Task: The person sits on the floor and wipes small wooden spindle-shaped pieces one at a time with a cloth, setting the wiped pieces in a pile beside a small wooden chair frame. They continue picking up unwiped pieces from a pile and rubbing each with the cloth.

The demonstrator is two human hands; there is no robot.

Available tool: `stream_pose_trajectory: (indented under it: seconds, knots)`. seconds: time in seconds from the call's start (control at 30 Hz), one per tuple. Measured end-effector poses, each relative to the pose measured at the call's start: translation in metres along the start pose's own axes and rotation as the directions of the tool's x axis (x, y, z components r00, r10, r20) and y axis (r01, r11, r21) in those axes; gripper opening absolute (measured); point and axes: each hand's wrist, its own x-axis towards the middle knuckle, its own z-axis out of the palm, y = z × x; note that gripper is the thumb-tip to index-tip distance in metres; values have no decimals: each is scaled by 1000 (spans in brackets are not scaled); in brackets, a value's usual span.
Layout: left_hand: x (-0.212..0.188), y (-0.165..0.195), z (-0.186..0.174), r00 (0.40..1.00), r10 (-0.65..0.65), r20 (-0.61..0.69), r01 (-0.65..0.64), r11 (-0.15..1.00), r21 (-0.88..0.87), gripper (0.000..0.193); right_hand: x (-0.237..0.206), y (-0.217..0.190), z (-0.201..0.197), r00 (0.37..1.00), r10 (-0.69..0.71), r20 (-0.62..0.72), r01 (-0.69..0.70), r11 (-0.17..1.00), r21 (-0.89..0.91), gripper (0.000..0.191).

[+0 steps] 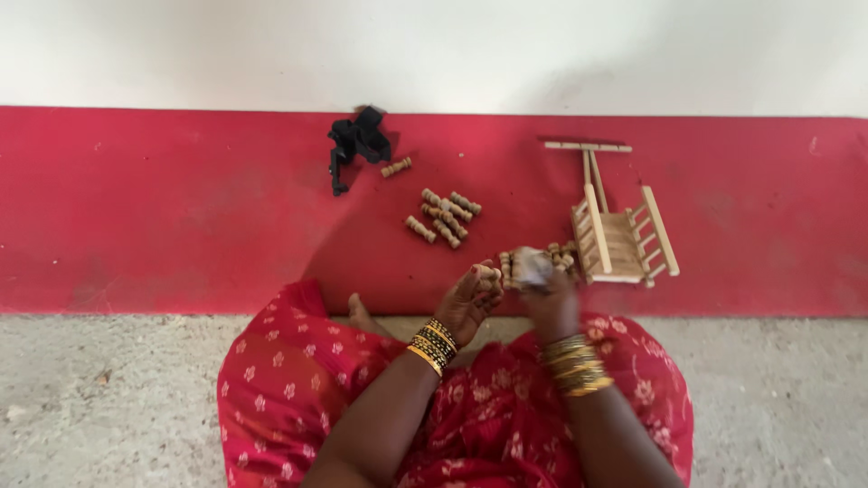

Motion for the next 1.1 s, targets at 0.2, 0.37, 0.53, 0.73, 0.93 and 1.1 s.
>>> stream_pose_trajectory:
  seconds: [0.2, 0.37, 0.53, 0.73, 0.93, 1.1]
  knots:
    - [-50, -7, 17, 1000, 16, -18, -18, 997, -70, 70, -44, -28, 45, 983, -130, 128, 177, 842, -509, 50]
    - [-67, -2, 17, 998, 64, -20, -61, 992, 107, 74, -50, -61, 46, 973, 141, 185, -37, 880, -474, 35]
    - [-68, -6, 10, 997, 74, 30, -76, 995, 60, 73, -61, -83, 41, 970, -201, 139, 244, 814, -527, 32]
    - [-70, -8, 10, 992, 25, 123, -23, 999, -24, 65, -71, -94, 36, 986, -99, 132, 146, 893, -426, 42]
    - [-77, -3, 16, 999, 16, 43, -19, 996, 92, 67, -73, -90, 24, 981, -136, 140, 194, 762, -618, 45]
    - [-78, 3, 26, 982, 138, 132, -171, 943, 286, 79, -58, -80, 5, 951, 278, 136, -152, 804, -575, 31]
